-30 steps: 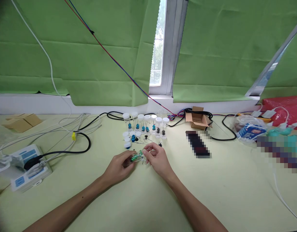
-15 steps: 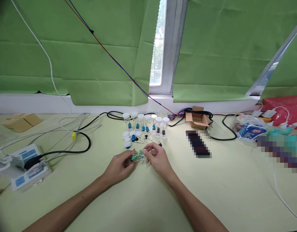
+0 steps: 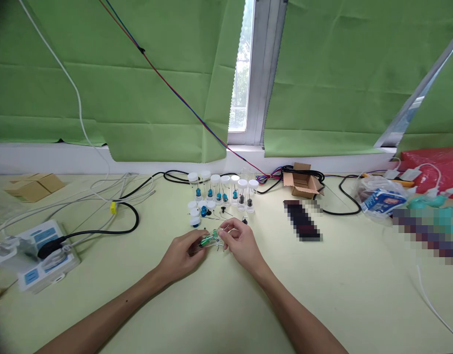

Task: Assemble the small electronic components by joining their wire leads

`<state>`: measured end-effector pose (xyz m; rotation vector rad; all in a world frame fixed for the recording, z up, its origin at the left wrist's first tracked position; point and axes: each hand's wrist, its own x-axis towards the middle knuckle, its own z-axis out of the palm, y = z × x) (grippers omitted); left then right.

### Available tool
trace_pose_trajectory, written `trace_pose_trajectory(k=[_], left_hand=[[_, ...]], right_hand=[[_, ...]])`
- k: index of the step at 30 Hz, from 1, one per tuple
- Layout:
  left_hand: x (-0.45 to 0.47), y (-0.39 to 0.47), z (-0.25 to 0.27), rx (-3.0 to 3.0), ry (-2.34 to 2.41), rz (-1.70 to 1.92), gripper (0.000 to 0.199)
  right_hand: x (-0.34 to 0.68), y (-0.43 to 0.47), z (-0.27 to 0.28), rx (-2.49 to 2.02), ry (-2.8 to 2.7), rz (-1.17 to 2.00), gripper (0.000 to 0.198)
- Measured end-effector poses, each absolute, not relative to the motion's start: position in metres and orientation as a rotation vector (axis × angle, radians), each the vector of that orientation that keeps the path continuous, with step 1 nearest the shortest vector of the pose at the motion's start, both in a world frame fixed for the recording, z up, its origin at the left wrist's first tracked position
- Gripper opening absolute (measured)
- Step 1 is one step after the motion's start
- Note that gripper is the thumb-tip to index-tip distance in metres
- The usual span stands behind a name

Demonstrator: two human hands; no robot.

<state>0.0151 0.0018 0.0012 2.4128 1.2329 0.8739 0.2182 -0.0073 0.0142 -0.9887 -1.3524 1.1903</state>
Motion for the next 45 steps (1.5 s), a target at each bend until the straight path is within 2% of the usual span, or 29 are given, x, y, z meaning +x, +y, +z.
trace_pose_trajectory(k=[45], left_hand=[[0.0133, 0.0025, -0.0027, 2.443, 1.238, 0.86, 0.036]], right_hand=[[0.2183, -0.009, 0.0166, -1.045, -1.388, 1.169, 0.024]])
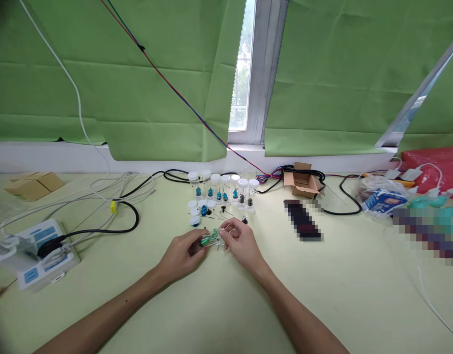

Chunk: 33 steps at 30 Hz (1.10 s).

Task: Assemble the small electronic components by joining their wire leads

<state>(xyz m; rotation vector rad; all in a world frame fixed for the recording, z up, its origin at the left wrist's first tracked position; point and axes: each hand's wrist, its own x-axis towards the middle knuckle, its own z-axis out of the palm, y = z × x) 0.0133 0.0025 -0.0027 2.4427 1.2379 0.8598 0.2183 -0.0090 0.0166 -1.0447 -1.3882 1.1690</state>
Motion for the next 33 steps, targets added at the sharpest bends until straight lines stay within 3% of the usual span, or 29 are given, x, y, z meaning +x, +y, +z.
trace_pose_trajectory(k=[33], left_hand=[[0.0142, 0.0022, -0.0007, 2.451, 1.257, 0.846, 0.036]], right_hand=[[0.2182, -0.0096, 0.0209, -1.066, -1.405, 1.163, 0.028]])
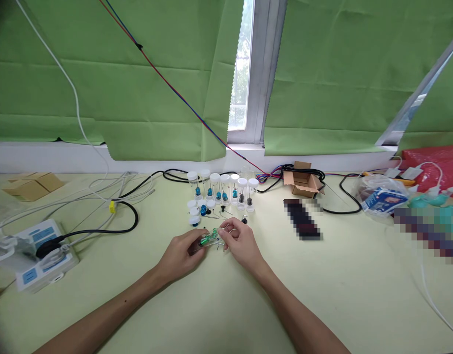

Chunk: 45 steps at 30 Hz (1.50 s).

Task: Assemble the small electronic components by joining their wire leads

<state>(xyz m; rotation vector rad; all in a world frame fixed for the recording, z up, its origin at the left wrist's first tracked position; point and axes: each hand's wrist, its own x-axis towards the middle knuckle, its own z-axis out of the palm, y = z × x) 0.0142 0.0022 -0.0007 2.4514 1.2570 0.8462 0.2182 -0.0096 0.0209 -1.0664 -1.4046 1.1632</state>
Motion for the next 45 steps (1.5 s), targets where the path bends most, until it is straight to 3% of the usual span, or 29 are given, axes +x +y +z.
trace_pose_trajectory(k=[45], left_hand=[[0.0138, 0.0036, -0.0026, 2.457, 1.258, 0.837, 0.035]], right_hand=[[0.2178, -0.0113, 0.0212, -1.09, -1.422, 1.154, 0.023]])
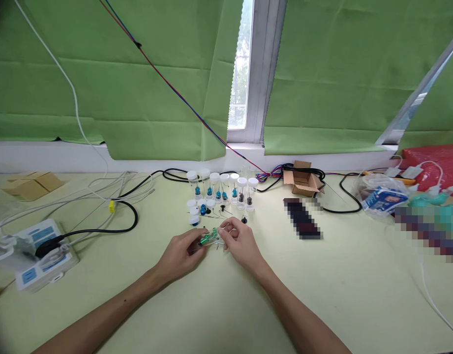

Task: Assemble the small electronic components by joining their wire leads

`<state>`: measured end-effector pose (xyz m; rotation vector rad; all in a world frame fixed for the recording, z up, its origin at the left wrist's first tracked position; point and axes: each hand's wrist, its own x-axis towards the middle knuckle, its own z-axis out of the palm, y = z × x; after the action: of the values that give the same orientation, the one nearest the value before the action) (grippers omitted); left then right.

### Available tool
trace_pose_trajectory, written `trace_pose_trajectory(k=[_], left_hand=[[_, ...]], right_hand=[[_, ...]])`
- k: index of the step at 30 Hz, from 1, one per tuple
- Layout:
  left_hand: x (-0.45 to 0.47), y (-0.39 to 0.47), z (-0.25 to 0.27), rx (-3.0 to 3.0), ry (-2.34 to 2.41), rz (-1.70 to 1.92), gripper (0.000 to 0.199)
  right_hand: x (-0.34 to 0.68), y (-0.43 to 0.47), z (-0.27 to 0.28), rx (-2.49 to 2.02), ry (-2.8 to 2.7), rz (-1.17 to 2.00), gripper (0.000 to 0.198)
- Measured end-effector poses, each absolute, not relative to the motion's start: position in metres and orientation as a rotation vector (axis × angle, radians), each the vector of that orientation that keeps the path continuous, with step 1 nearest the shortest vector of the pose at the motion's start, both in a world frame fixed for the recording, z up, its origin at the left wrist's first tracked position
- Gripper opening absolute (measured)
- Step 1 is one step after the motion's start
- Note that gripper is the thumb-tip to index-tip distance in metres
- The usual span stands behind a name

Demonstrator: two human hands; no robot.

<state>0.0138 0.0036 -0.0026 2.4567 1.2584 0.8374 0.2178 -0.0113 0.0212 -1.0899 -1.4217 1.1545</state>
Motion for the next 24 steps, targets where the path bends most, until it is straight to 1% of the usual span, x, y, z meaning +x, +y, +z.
trace_pose_trajectory(k=[24], left_hand=[[0.0135, 0.0024, -0.0021, 2.464, 1.255, 0.845, 0.035]], right_hand=[[0.2172, -0.0094, 0.0193, -1.09, -1.421, 1.148, 0.024]])
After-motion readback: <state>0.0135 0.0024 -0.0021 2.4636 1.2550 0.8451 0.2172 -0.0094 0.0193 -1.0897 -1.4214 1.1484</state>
